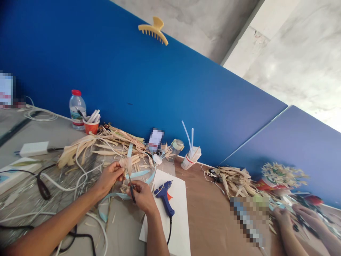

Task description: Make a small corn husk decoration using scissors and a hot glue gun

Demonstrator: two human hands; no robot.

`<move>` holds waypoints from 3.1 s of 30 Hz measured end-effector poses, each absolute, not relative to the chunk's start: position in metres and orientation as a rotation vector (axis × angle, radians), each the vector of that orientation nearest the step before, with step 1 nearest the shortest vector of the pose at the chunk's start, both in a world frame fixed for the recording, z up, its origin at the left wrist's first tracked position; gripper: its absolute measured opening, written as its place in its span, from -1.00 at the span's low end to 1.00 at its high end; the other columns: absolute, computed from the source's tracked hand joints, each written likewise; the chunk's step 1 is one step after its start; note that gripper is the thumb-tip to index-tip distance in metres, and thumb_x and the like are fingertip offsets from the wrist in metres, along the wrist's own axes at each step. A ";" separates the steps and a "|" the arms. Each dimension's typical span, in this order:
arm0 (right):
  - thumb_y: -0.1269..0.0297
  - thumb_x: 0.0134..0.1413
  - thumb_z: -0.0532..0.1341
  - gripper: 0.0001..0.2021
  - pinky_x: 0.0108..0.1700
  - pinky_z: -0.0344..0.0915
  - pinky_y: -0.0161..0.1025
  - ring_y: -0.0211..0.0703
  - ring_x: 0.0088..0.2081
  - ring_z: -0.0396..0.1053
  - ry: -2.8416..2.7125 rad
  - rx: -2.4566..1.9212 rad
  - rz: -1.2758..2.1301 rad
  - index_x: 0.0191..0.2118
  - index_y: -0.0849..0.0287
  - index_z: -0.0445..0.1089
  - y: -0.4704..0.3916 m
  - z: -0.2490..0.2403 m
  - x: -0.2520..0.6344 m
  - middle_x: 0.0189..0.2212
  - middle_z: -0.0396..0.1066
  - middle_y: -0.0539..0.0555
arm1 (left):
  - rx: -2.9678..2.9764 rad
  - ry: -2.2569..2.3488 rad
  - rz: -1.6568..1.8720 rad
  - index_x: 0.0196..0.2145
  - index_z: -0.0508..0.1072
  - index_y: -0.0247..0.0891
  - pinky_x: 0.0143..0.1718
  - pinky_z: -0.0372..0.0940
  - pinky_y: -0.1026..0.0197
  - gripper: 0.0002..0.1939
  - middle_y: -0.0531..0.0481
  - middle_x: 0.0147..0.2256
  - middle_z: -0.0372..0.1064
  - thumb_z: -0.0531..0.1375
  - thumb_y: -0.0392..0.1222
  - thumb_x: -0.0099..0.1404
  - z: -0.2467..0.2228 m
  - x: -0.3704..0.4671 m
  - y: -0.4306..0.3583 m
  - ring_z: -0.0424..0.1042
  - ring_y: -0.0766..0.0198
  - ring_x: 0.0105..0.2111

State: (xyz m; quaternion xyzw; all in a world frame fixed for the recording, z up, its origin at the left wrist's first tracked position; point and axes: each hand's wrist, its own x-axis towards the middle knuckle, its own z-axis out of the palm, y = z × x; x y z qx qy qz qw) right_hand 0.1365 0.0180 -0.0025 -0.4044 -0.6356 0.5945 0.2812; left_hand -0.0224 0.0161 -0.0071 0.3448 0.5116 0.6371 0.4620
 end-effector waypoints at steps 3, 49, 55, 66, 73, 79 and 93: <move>0.24 -0.15 0.24 -0.77 -0.53 -0.02 -0.37 -0.36 -0.61 0.05 -1.730 -1.065 1.570 -0.31 0.21 0.47 0.019 -0.004 0.136 -0.69 0.16 -0.12 | 0.886 1.271 1.506 -0.51 0.32 -0.23 -0.60 0.09 0.30 -0.80 0.16 -0.70 0.26 0.22 -0.09 -0.07 -0.007 -0.022 0.015 0.24 0.35 -0.70; 0.36 -0.23 0.21 -0.67 -0.50 0.17 -0.36 -0.31 -0.55 0.21 -1.215 -1.100 1.088 -0.20 0.25 0.35 0.028 -0.007 0.130 -0.60 0.29 -0.09 | 1.251 1.033 1.053 -0.37 0.37 -0.25 -0.52 0.13 0.30 -0.79 0.10 -0.54 0.30 0.22 -0.08 0.09 -0.019 -0.014 0.007 0.23 0.35 -0.58; 0.33 -0.29 0.27 -0.63 -0.53 0.16 -0.37 -0.33 -0.58 0.22 -0.993 -1.073 1.258 -0.22 0.23 0.31 0.032 -0.008 0.132 -0.60 0.31 -0.10 | 1.172 1.021 1.060 -0.28 0.38 -0.27 -0.48 0.19 0.28 -0.70 0.09 -0.47 0.32 0.27 -0.12 0.03 -0.020 -0.018 0.010 0.29 0.35 -0.54; 0.25 -0.25 0.28 -0.61 -0.47 0.21 -0.34 -0.25 -0.48 0.32 -0.982 -1.094 1.159 -0.19 0.22 0.32 0.032 -0.020 0.132 -0.51 0.36 -0.02 | 0.997 1.073 1.117 -0.28 0.40 -0.28 -0.47 0.13 0.30 -0.70 0.10 -0.52 0.33 0.30 -0.15 0.00 -0.019 -0.025 0.011 0.28 0.34 -0.53; 0.27 -0.22 0.27 -0.63 -0.35 0.28 -0.27 -0.20 -0.42 0.37 -1.066 -1.095 1.061 -0.19 0.24 0.33 0.031 -0.021 0.132 -0.47 0.41 0.02 | 0.845 0.910 1.021 -0.23 0.46 -0.37 -0.43 0.15 0.27 -0.61 0.00 -0.49 0.40 0.33 -0.13 -0.03 -0.026 -0.024 0.007 0.31 0.33 -0.52; 0.33 -0.19 0.25 -0.68 -0.33 0.29 -0.27 -0.19 -0.41 0.37 -1.219 -1.004 0.977 -0.20 0.21 0.33 0.027 -0.008 0.135 -0.46 0.41 0.01 | 0.750 0.777 0.978 -0.49 0.41 -0.31 -0.42 0.19 0.27 -0.79 0.09 -0.59 0.32 0.36 -0.23 -0.09 -0.014 -0.014 -0.001 0.33 0.36 -0.56; 0.32 -0.17 0.22 -0.69 -0.29 0.28 -0.23 -0.18 -0.39 0.32 -1.295 -1.014 0.859 -0.19 0.22 0.31 0.030 -0.009 0.137 -0.43 0.37 0.03 | 0.596 0.671 1.127 -0.33 0.45 -0.31 -0.39 0.28 0.26 -0.73 0.08 -0.55 0.32 0.36 -0.19 -0.01 -0.015 -0.012 0.000 0.31 0.39 -0.55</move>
